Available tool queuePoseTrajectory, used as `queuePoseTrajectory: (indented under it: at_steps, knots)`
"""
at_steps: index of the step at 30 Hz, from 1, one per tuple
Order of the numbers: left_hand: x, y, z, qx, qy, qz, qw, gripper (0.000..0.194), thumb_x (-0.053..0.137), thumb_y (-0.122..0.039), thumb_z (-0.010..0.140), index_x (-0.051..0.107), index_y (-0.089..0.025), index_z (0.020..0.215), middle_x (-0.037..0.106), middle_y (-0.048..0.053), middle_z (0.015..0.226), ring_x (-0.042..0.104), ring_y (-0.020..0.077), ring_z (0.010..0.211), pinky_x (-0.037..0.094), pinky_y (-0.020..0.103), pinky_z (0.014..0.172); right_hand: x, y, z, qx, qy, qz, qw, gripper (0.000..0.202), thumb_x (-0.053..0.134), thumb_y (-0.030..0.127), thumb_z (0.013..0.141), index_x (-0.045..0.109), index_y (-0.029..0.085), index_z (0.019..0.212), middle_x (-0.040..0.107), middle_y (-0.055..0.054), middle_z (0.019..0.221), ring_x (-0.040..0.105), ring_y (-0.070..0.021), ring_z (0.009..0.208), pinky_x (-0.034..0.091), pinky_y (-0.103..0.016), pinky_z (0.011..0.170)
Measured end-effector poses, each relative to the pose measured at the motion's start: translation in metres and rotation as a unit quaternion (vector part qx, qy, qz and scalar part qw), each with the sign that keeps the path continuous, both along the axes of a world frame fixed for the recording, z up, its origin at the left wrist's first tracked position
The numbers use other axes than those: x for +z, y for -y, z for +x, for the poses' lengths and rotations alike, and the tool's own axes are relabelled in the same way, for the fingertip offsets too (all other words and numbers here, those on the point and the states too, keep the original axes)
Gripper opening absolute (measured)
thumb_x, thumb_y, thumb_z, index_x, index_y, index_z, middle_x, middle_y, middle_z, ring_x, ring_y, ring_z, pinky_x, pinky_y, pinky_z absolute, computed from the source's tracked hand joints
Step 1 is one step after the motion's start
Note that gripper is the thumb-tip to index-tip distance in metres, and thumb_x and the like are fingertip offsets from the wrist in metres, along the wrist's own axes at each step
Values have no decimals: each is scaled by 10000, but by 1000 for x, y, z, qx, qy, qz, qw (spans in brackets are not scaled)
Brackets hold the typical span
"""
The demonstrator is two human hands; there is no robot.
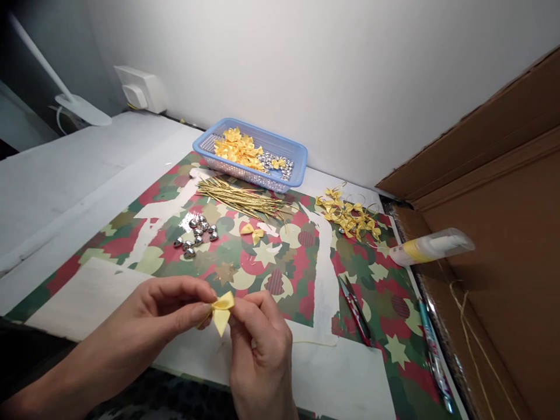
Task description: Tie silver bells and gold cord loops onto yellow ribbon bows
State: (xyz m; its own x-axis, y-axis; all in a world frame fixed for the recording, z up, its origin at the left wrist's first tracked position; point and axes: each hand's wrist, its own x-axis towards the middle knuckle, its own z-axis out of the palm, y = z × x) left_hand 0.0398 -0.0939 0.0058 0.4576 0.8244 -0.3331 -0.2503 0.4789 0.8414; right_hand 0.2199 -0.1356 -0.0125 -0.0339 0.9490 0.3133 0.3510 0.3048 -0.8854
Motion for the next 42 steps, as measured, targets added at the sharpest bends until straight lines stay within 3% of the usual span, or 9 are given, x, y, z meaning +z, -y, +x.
queuePoseTrajectory:
  at_steps: [33, 42]
  knots:
    - [7, 0, 1, 12, -79, 79, 994, 57, 780, -317, 898, 825, -282, 891, 803, -24, 884, 708, 156, 846, 562, 200, 768, -2, -1, 1, 7, -5, 2, 1000, 340, 517, 48, 987, 740, 292, 1070, 581, 7, 858, 586, -115, 734, 455, -213, 616]
    - [12, 0, 3, 6, -90, 67, 994, 86, 777, -329, 889, 827, -260, 880, 806, 3, 872, 712, 188, 839, 570, 238, 755, -2, 0, 1, 1, -9, -2, 1000, 328, 532, 44, 972, 745, 285, 1039, 588, -2, 849, 584, -127, 717, 451, -222, 599]
